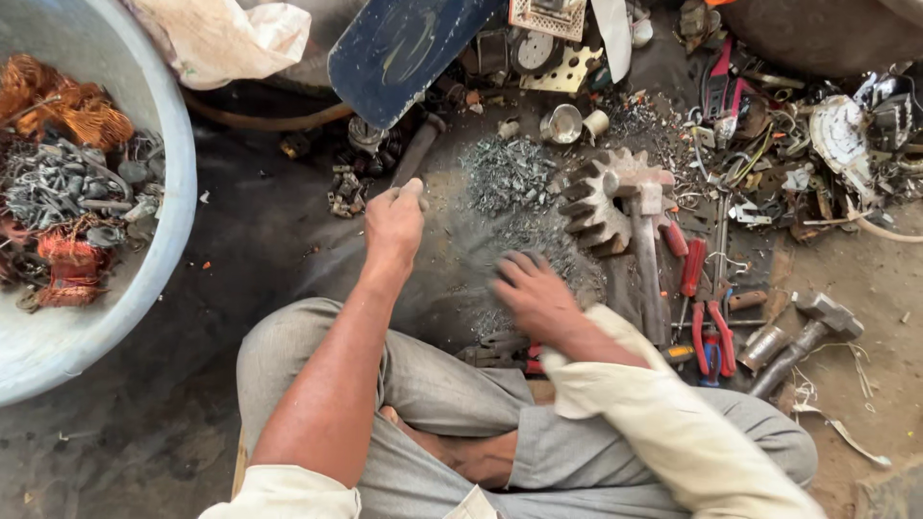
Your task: The person sorts through metal shavings and small scrap pieces by hand. They use a hammer to strike a metal gear and continue picking through the debris.
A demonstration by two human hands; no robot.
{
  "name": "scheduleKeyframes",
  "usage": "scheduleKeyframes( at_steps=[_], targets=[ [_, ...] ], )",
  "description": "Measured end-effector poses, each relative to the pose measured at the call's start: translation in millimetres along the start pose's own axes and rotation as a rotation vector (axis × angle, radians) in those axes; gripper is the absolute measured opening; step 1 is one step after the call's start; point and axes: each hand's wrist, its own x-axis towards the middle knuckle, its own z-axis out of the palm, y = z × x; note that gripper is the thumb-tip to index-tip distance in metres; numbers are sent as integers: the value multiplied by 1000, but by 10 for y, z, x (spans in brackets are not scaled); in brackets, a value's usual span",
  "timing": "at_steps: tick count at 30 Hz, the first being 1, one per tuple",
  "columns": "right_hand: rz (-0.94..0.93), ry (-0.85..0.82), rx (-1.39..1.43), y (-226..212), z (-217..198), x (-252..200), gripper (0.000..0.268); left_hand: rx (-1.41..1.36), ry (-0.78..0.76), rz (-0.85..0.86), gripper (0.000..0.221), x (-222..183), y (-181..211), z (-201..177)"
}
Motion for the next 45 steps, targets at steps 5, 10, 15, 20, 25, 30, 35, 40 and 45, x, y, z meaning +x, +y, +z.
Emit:
scheduleKeyframes(
  at_steps=[5,10,15,20,25,30,35,40,45],
  targets=[
    [272,15,296,226,-338,-615,18,97,-9,38,41,-61,98,-20],
    [611,226,454,388,-217,-466,30,147,-16,4,42,-160,173,-39],
    [395,106,110,57,95,-254,48,129,-18,16,40,-198,209,-93],
    [312,51,156,-225,-25,-451,33,-134,-174,-107,18,-127,140,-62],
    [564,210,354,185,-36,-112,27,-270,-310,-77,15,-44,2,11],
    [318,206,82,81,-28,87,37,-329,-293,-78,22,-63,55,-22],
    [381,80,317,-36,3,-220,32,-270,-283,-92,17,-96,81,-34],
    [719,239,485,407,12,5,29,-189,-257,-121,16,-157,168,-62],
    [967,171,406,720,100,626,72,-177,-230,-94,27,-148,157,-60]
  ],
)
